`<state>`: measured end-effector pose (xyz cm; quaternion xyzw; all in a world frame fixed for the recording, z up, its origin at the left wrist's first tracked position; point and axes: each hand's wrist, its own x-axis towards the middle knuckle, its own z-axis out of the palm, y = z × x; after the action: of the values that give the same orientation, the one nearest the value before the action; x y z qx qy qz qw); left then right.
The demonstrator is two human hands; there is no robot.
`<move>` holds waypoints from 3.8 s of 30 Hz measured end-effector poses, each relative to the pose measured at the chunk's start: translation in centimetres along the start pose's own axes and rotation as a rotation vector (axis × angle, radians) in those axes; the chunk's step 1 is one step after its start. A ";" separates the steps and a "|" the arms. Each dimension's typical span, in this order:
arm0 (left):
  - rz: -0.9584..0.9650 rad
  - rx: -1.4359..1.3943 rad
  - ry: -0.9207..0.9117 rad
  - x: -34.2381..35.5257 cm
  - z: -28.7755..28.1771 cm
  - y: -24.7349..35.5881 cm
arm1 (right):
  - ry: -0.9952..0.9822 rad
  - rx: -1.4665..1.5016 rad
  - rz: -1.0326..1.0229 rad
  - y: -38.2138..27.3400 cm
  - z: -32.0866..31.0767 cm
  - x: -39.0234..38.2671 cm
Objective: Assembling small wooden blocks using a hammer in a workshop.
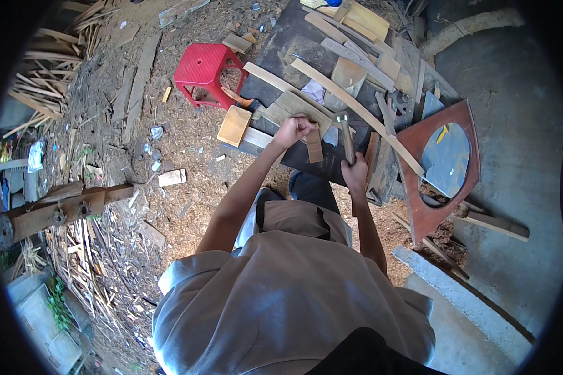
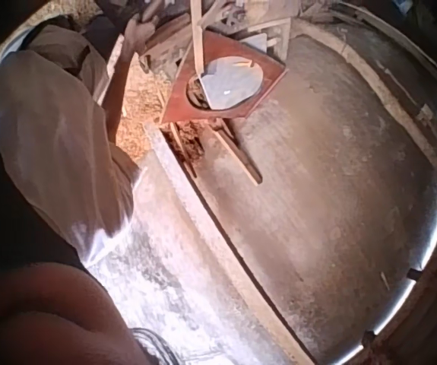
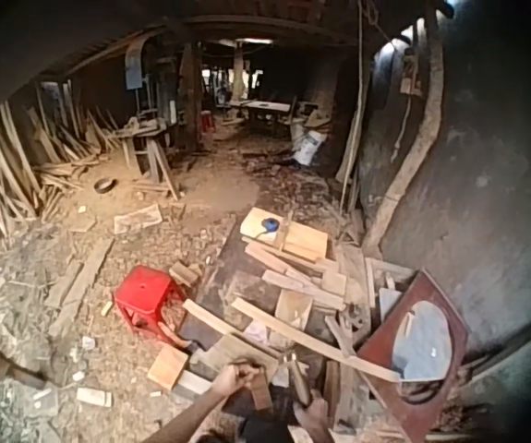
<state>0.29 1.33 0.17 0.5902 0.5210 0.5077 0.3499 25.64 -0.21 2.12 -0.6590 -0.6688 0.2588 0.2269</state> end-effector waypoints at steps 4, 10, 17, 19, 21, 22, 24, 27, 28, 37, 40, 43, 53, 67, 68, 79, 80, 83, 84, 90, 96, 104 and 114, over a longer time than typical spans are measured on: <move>0.020 0.066 -0.023 0.1 0.2 -0.9 | -0.205 0.265 0.076 -4.6 -4.2 -3.3; 0.014 0.080 -0.004 0.1 0.1 -0.8 | -0.303 0.206 -0.105 -4.7 -2.6 -4.1; -0.012 0.010 -0.064 0.3 -0.1 -0.8 | -0.200 0.279 -0.081 -6.7 -2.2 -4.3; -0.019 0.004 -0.057 0.2 0.0 -1.0 | -0.161 0.330 -0.137 -5.9 -0.7 -3.6; -0.008 -0.005 -0.033 0.0 -0.1 -1.0 | -0.215 0.324 -0.060 -5.2 -0.2 -3.2; -0.008 -0.006 -0.033 0.2 -0.1 -1.0 | -0.270 0.319 0.016 -5.0 -0.1 -3.1; -0.009 0.017 -0.067 0.3 -0.1 -1.1 | -0.253 0.326 -0.011 -5.7 -1.0 -3.0; -0.043 -0.016 -0.064 0.3 -0.2 -0.5 | -0.212 0.323 -0.045 -7.1 -2.3 -3.3; -0.042 -0.019 -0.065 0.3 -0.2 -0.4 | -0.209 0.302 -0.069 -6.8 -2.0 -3.4; -0.103 -0.052 -0.119 0.6 -0.2 -0.9 | -0.257 0.334 0.015 -7.3 -2.1 -3.2; -0.144 -0.033 -0.120 0.6 -0.2 -1.1 | -0.186 0.313 -0.092 -7.1 -1.5 -3.4; -0.217 -0.029 -0.134 0.8 -0.3 -1.2 | -0.255 0.282 -0.015 -6.4 -0.7 -3.2; -0.224 -0.029 -0.124 1.0 -0.2 -0.2 | -0.220 0.230 -0.127 -5.9 -0.7 -3.0; -0.142 0.001 -0.086 0.8 -0.1 -0.9 | -0.236 0.321 -0.009 -6.6 -1.8 -3.7; -0.133 0.037 -0.056 0.6 -0.1 -0.7 | -0.252 0.373 0.042 -6.6 -1.9 -3.8; -0.045 0.221 -0.020 -0.3 -0.2 0.1 | -0.291 0.424 0.111 -7.6 -3.3 -4.6; -0.056 0.220 -0.020 -0.3 -0.1 -0.1 | -0.297 0.425 0.114 -7.6 -3.3 -4.6; -0.077 0.223 -0.028 0.0 0.0 -0.2 | -0.300 0.440 0.129 -7.7 -3.4 -4.6; -0.086 0.228 -0.029 0.1 0.1 -0.2 | -0.301 0.440 0.129 -7.7 -3.4 -4.5; -0.135 0.247 0.016 -0.1 0.5 0.1 | -0.300 0.441 0.117 -7.2 -3.0 -4.3; -0.139 0.282 0.024 -0.3 0.5 0.3 | -0.296 0.445 0.141 -7.1 -2.9 -4.2; -0.143 0.256 -0.036 -0.1 0.3 -0.5 | -0.311 0.412 0.122 -6.4 -2.5 -3.6; -0.167 0.250 -0.077 0.3 0.1 -0.8 | -0.237 0.249 -0.098 -7.0 -1.8 -3.4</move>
<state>0.18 1.77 -0.52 0.6028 0.6137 0.3849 0.3346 21.54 -3.48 8.10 -0.5574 -0.6847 0.4042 0.2388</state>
